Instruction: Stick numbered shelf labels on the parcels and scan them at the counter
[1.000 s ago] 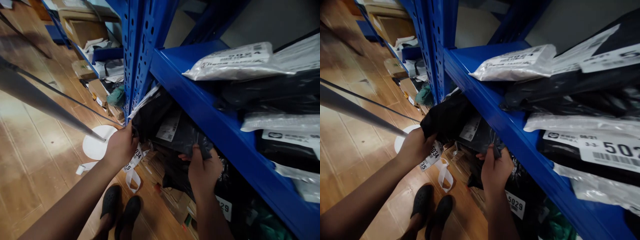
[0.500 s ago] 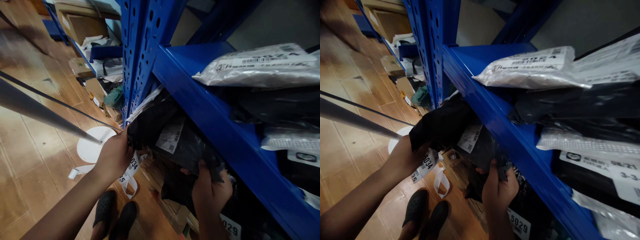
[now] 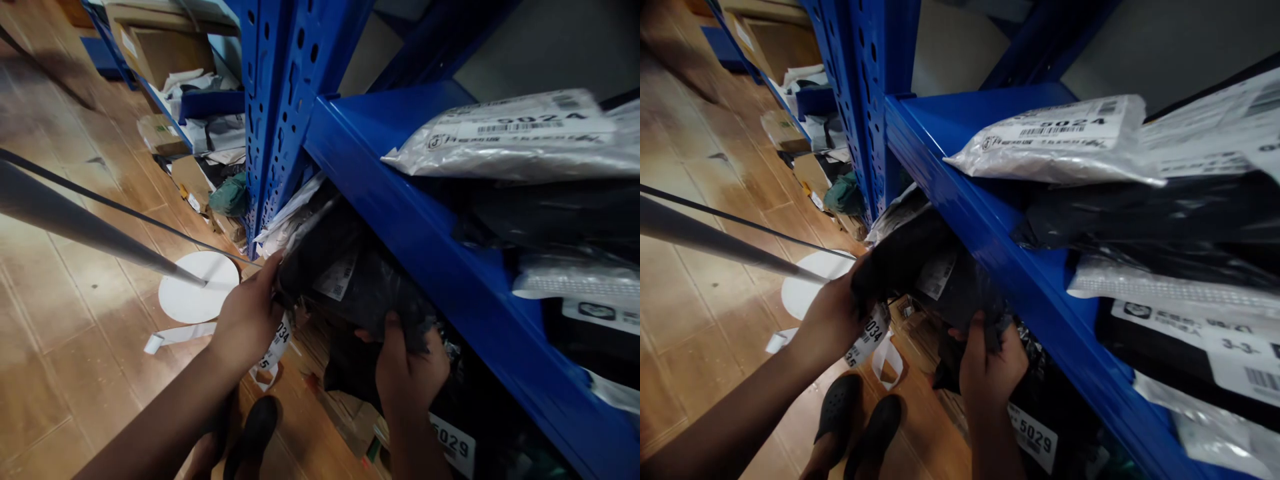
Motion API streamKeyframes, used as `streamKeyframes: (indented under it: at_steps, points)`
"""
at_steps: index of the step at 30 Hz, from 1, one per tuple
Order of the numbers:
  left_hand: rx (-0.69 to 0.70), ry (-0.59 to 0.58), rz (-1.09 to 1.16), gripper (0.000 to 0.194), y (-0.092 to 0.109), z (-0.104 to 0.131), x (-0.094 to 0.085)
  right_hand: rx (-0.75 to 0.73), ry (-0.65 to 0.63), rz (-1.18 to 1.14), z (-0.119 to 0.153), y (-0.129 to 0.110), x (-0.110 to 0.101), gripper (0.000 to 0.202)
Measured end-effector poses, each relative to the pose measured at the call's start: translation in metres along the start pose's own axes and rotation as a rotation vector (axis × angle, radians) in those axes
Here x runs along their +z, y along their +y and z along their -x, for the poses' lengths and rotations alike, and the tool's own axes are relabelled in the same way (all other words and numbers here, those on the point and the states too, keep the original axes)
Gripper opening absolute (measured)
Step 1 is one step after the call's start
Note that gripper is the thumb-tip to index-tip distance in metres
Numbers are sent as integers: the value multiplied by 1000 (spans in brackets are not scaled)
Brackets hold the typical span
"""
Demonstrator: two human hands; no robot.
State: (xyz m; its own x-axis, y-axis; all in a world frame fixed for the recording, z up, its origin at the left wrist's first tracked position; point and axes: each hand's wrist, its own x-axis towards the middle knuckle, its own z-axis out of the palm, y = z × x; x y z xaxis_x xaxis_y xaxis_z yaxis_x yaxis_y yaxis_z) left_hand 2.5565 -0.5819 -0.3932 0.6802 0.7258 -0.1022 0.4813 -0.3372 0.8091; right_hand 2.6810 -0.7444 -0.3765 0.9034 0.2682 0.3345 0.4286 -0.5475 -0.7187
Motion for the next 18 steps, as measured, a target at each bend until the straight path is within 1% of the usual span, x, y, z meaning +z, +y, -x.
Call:
streamKeyframes:
  at_steps: [2, 3, 5, 6, 7, 9, 10, 11, 12, 13, 15, 16, 17, 18]
  points:
    - [-55, -35, 107, 68, 0, 7, 4, 48, -79, 13, -1, -7, 0, 24]
    - [-112, -49, 184, 72, -2, 12, 5, 78, -119, 5, -1, -11, -1, 24]
    - [-257, -30, 387, 80, -5, 25, 5, 148, -183, -64, 2, -22, -3, 24]
    - [-321, 0, 500, 81, -6, 34, 5, 185, -202, -125, 5, -28, -5, 28]
    - [-371, 36, 605, 77, -6, 43, 5, 217, -210, -192, 10, -34, -7, 32]
    - [-426, 121, 758, 62, -1, 62, 4, 247, -182, -301, 23, -43, -13, 37]
    - [-438, 164, 805, 56, 3, 70, 4, 250, -170, -338, 31, -46, -16, 37]
    - [-448, 201, 837, 52, 9, 78, 4, 263, -191, -361, 39, -49, -19, 34]
    - [-457, 231, 864, 50, 14, 85, 5, 292, -253, -379, 47, -50, -21, 32]
    - [-463, 250, 891, 49, 20, 91, 7, 339, -350, -402, 54, -51, -24, 31]
    - [-469, 261, 944, 49, 30, 101, 11, 464, -592, -479, 63, -51, -28, 37]
    - [-468, 260, 968, 48, 35, 104, 13, 521, -682, -533, 65, -51, -30, 40]
    - [-464, 262, 991, 48, 38, 108, 15, 561, -728, -590, 66, -51, -31, 42]
    - [-462, 263, 1009, 49, 41, 110, 16, 584, -741, -637, 66, -51, -33, 43]
